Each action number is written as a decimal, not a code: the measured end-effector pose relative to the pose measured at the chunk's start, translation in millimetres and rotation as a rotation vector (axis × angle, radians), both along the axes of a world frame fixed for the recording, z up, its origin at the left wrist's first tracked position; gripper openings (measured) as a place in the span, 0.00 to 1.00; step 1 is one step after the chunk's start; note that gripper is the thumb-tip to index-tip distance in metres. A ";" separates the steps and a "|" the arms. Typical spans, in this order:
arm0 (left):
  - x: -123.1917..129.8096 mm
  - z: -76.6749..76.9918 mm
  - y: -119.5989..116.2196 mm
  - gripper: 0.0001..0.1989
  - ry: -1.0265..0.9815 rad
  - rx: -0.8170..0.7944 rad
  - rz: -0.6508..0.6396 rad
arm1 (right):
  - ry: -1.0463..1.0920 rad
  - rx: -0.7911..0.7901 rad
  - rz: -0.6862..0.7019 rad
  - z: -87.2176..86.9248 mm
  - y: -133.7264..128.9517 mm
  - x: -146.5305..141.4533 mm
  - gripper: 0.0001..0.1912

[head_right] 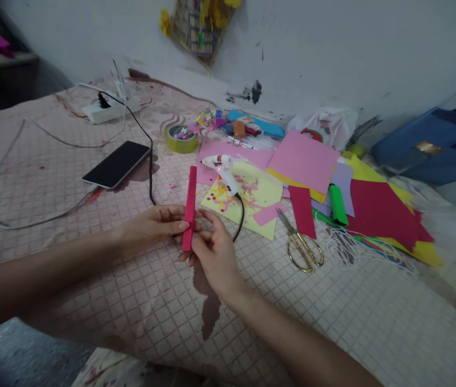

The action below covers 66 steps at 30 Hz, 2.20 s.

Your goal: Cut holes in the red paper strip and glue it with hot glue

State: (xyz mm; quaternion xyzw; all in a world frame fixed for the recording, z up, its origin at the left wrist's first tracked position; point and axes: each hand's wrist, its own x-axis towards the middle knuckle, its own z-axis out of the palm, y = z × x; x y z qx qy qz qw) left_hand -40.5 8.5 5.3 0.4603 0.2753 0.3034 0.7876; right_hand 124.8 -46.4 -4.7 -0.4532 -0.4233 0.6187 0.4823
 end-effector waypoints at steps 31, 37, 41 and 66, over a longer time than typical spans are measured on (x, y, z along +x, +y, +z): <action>-2.0 -1.7 3.5 0.15 0.036 0.002 0.027 | 0.030 -0.041 0.066 -3.3 -0.1 0.9 0.29; -0.9 0.0 2.6 0.16 0.024 0.019 0.045 | -0.026 -0.016 0.028 -2.2 -0.3 0.6 0.27; -0.2 -2.6 1.2 0.16 0.056 0.042 0.079 | -0.066 0.006 0.030 -2.9 -1.9 -0.4 0.27; -3.2 -7.7 6.6 0.16 0.103 0.075 0.214 | -0.155 0.016 0.037 -9.1 -10.6 -5.2 0.31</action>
